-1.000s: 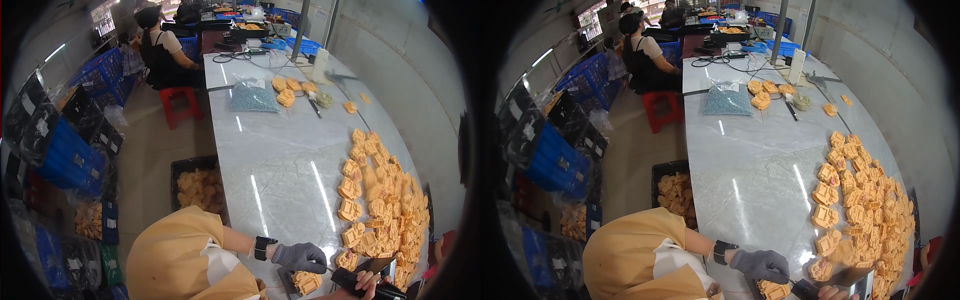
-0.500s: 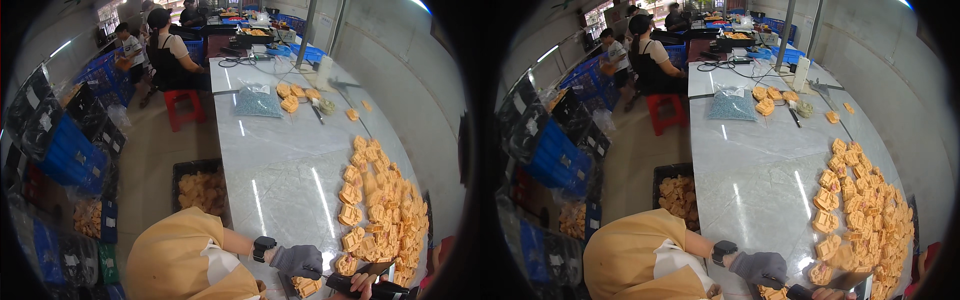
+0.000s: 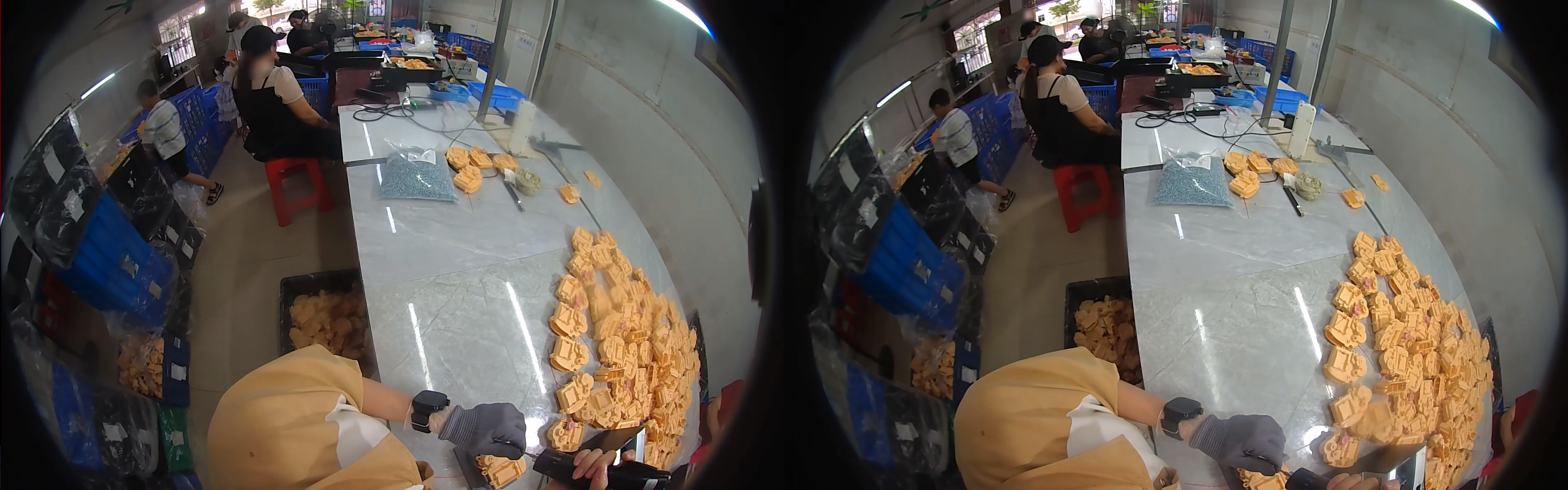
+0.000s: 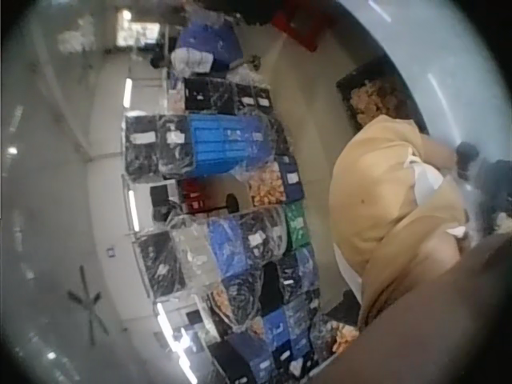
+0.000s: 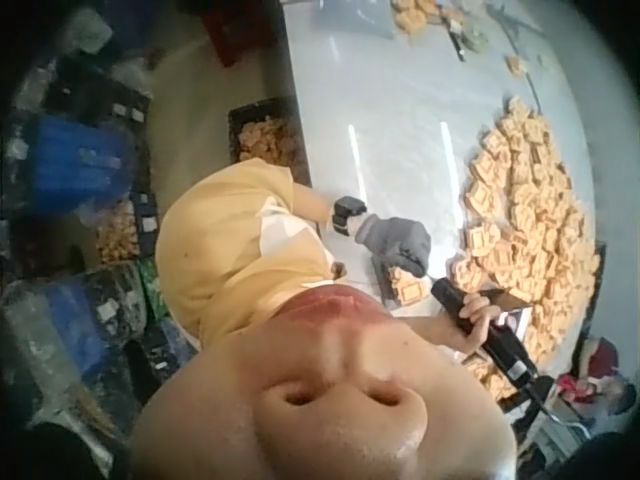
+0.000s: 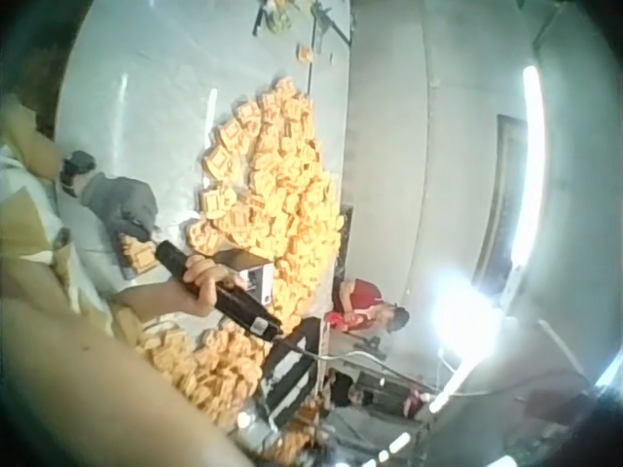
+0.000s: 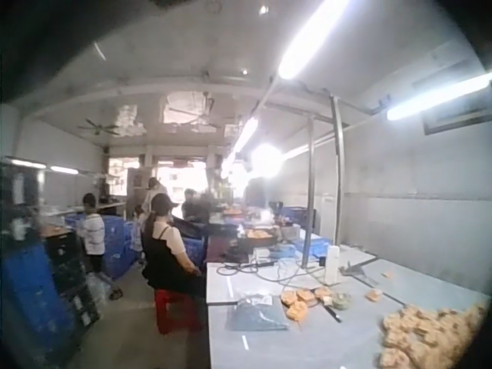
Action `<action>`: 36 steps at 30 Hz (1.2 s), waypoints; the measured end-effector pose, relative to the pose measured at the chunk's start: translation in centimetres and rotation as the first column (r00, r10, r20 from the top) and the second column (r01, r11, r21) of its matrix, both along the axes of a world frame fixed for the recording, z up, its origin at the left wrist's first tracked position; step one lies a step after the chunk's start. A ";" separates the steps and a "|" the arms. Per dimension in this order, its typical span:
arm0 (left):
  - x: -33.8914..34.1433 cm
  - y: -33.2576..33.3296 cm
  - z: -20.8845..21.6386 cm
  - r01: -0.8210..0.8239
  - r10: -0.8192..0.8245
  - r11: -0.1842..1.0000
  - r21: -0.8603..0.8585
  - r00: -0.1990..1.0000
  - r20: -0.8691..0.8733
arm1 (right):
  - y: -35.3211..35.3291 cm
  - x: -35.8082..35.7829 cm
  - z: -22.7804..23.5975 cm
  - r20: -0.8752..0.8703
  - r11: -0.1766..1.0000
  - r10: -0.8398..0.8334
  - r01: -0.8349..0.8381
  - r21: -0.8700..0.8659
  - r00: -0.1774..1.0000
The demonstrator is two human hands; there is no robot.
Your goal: The person uses a handheld rotary tool to drill holes into small yellow plastic components. They hold each component with a gloved left hand and apply the tool with the right hand, working on a grey workbench. The person processes multiple units sequentially, placing finished items aside.
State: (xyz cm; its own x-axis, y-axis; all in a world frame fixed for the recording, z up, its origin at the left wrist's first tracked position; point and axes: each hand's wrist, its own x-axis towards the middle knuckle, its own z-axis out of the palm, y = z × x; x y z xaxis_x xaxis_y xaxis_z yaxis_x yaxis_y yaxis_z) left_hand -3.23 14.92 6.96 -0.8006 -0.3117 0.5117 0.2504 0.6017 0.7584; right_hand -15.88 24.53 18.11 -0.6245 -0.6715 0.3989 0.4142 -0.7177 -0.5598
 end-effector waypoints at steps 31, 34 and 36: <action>-1.5 -0.2 -4.9 0.124 -0.088 0.984 -0.130 0.963 0.253 | 4.4 1.7 -5.3 -0.495 0.874 -0.343 0.464 0.142 0.798; -1.9 0.3 -6.9 0.115 -0.077 0.985 -0.132 0.962 0.261 | 4.2 2.6 -6.2 -0.483 0.828 -0.354 0.509 0.236 0.800; -2.0 0.2 -7.5 0.114 -0.089 0.989 -0.094 0.967 0.240 | 3.7 2.9 -6.5 -0.490 0.796 -0.373 0.543 0.266 0.787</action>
